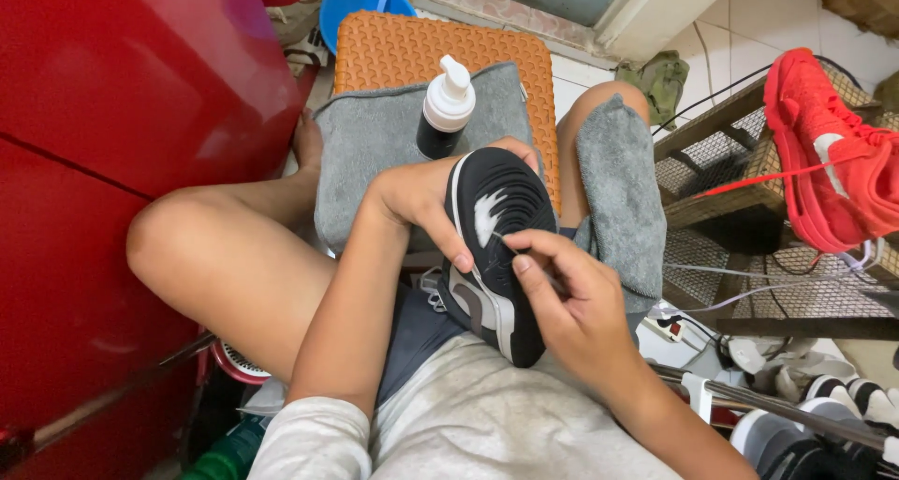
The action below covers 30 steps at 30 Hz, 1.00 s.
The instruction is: Applying a repair or cleaning substance to the grooves of a sneaker sole and wiping it clean.
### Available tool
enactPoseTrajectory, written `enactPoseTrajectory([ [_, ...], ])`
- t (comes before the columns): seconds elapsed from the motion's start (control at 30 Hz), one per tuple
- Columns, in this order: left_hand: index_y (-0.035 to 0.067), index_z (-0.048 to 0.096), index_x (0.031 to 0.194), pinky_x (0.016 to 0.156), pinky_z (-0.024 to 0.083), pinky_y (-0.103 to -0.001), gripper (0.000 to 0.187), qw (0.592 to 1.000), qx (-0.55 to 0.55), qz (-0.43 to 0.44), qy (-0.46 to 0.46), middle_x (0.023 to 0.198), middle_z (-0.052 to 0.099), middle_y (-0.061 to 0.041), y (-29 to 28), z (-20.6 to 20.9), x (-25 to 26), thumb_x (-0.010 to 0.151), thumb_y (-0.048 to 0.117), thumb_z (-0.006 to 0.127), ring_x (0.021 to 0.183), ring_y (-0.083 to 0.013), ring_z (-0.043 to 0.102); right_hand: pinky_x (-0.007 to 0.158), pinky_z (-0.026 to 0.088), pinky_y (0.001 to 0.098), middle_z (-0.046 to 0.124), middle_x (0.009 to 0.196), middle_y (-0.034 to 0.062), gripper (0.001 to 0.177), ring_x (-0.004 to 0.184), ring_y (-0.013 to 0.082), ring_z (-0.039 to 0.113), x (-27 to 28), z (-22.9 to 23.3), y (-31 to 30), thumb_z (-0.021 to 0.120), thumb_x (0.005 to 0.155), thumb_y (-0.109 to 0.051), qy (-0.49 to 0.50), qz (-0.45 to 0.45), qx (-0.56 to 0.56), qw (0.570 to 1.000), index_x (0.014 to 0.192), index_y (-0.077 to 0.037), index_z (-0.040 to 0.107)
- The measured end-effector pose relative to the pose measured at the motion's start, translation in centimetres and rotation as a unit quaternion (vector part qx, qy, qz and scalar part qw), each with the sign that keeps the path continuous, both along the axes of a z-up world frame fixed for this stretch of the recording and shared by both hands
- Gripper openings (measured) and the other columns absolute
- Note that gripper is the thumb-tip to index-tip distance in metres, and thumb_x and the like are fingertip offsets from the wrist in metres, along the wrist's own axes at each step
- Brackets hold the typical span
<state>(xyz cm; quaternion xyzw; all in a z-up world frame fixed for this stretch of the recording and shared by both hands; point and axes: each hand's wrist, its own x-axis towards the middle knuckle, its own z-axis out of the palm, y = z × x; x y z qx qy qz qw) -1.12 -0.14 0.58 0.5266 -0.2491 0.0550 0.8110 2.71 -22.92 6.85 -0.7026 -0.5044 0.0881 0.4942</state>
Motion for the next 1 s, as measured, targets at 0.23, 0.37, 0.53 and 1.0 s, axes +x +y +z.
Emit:
enactPoseTrajectory([
  [0.23, -0.003, 0.05, 0.135, 0.074, 0.064, -0.038, 0.102, 1.0, -0.015, -0.008, 0.008, 0.104, 0.07, -0.022, -0.2, -0.2, 0.0, 0.048, 0.006, 0.102, 0.097, -0.0218, 0.066, 0.059, 0.057, 0.0338, 0.071, 0.075, 0.009, 0.021, 0.062, 0.0179, 0.067, 0.3, 0.0, -0.3, 0.067, 0.095, 0.001, -0.042, -0.013, 0.007, 0.999, 0.11, -0.007, 0.078],
  [0.37, -0.004, 0.05, 0.135, 0.073, 0.063, -0.038, 0.102, 1.0, -0.017, -0.006, 0.012, 0.103, 0.07, -0.023, -0.1, -0.4, 0.1, 0.048, 0.004, 0.102, 0.097, -0.0225, 0.066, 0.063, 0.059, 0.0378, 0.073, 0.08, 0.012, 0.02, 0.069, 0.0211, 0.071, 0.5, 0.5, 0.0, 0.065, 0.097, 0.002, -0.066, -0.026, 0.01, 0.997, 0.111, -0.005, 0.077],
  [0.53, -0.003, 0.049, 0.136, 0.074, 0.065, -0.04, 0.105, 1.0, -0.011, -0.004, 0.003, 0.104, 0.07, -0.024, -0.2, -0.3, 0.1, 0.047, 0.005, 0.103, 0.097, -0.0238, 0.067, 0.065, 0.059, 0.0378, 0.074, 0.081, 0.0119, 0.019, 0.072, 0.0244, 0.074, 0.5, 0.2, -0.1, 0.067, 0.095, 0.0, -0.056, -0.003, 0.012, 0.998, 0.11, -0.006, 0.077],
  [1.0, 0.011, 0.034, 0.141, 0.111, 0.052, -0.04, 0.093, 0.994, 0.054, -0.079, -0.053, 0.134, 0.053, -0.012, 0.6, 0.2, -0.7, 0.069, 0.017, 0.094, 0.127, -0.0233, 0.057, 0.066, 0.047, 0.0245, 0.074, 0.096, 0.0044, 0.019, 0.067, 0.0116, 0.058, -0.2, 1.9, -0.8, 0.06, 0.1, -0.01, -0.078, 0.025, -0.108, 0.991, 0.115, -0.007, 0.071],
])
